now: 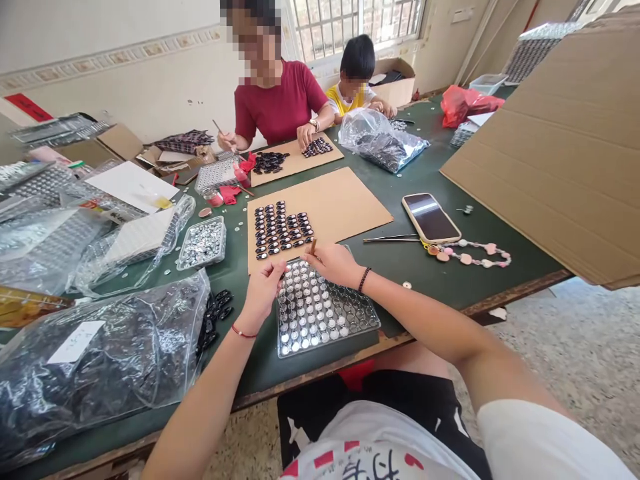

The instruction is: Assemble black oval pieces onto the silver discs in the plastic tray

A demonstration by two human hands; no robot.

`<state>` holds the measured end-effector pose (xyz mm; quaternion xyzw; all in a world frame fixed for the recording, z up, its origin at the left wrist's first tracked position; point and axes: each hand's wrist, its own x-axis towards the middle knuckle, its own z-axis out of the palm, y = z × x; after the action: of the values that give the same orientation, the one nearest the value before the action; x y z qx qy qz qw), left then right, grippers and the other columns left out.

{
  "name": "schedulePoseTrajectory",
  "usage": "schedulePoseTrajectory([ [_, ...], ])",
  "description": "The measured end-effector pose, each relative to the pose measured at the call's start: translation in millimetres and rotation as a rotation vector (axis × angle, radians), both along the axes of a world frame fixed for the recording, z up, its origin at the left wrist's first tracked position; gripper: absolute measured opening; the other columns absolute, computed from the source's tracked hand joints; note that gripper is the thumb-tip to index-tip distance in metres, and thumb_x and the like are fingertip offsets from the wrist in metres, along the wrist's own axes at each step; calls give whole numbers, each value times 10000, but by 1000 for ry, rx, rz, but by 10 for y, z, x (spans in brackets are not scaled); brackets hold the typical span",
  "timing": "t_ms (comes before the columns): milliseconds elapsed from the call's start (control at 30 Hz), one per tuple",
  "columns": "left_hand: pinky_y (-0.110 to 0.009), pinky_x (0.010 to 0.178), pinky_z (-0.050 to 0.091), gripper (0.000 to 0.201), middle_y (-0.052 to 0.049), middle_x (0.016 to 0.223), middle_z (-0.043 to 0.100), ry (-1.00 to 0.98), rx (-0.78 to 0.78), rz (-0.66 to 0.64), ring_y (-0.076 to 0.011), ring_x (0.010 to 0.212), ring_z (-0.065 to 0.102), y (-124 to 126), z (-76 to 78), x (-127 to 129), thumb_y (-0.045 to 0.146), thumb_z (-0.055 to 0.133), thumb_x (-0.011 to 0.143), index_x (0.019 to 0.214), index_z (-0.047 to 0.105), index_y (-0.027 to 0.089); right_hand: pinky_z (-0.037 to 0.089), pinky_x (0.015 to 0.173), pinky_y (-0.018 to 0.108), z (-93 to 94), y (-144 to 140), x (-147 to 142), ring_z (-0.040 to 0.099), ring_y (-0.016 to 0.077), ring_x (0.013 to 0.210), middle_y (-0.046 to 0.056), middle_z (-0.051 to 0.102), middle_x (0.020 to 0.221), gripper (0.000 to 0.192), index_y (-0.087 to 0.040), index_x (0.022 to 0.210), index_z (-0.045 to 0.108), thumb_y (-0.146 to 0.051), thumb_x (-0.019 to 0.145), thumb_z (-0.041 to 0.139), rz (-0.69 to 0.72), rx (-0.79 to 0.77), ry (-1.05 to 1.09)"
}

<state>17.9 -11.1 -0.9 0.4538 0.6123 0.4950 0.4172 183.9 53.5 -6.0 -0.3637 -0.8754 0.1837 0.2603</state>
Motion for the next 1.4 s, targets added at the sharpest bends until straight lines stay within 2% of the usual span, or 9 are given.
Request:
schedulePoseTrajectory([
  [100,-218,548,344,242,-14,653,599,424,164,-43,-121,560,492,-34,-1,50,379,534,754,873,642,198,367,657,217,56,-88,31,567,139,769,52,627,840,285,-163,898,576,-333,903,346,66,41,65],
  [167,-231,615,346,233,-32,791,641,574,210,-100,-152,659,532,-48,-2,75,333,516,771,944,635,235,368,664,219,71,-139,35,565,138,788,49,625,862,276,-167,910,572,-331,902,350,108,87,74],
  [333,-222,551,293,161,-13,639,591,694,142,-109,-151,566,483,-22,-12,61,328,514,760,776,629,216,336,584,214,57,-183,19,555,114,699,25,621,833,283,-186,873,581,-343,903,348,150,193,64],
  [433,-218,517,276,213,13,546,509,592,80,-103,-129,515,419,17,-18,24,366,497,762,699,595,189,335,581,210,51,-174,13,555,111,689,23,626,794,282,-187,859,590,-351,897,363,129,183,115],
  [567,-203,446,256,262,32,510,432,269,0,-7,-89,456,343,50,-48,3,414,517,738,682,573,163,360,591,207,100,-161,28,569,122,691,38,638,770,291,-168,829,601,-332,893,370,53,32,222],
  [733,-180,368,191,317,54,516,385,-30,-34,-3,-46,396,293,24,-65,76,438,544,727,905,593,181,386,534,203,161,-144,47,548,99,538,18,627,703,323,-158,769,580,-350,891,351,-29,-186,444],
  [867,-183,356,185,366,47,537,398,-85,-57,-121,-40,396,298,-22,-47,149,424,581,707,984,603,186,385,422,190,153,-177,10,508,74,408,6,622,698,319,-158,832,568,-390,879,356,15,-399,579],
  [1233,-167,373,240,353,30,535,441,-48,-21,-51,-33,413,315,-53,-57,103,401,615,682,938,644,159,386,401,203,161,-183,-1,488,70,367,9,588,628,390,-136,797,567,-482,840,391,7,-629,763],
  [1400,-159,352,205,387,41,533,401,-31,133,143,-25,397,306,148,40,-338,420,589,702,985,620,156,383,413,207,184,-168,49,472,65,367,4,568,601,405,-134,781,575,-493,835,397,-23,-624,827],
])
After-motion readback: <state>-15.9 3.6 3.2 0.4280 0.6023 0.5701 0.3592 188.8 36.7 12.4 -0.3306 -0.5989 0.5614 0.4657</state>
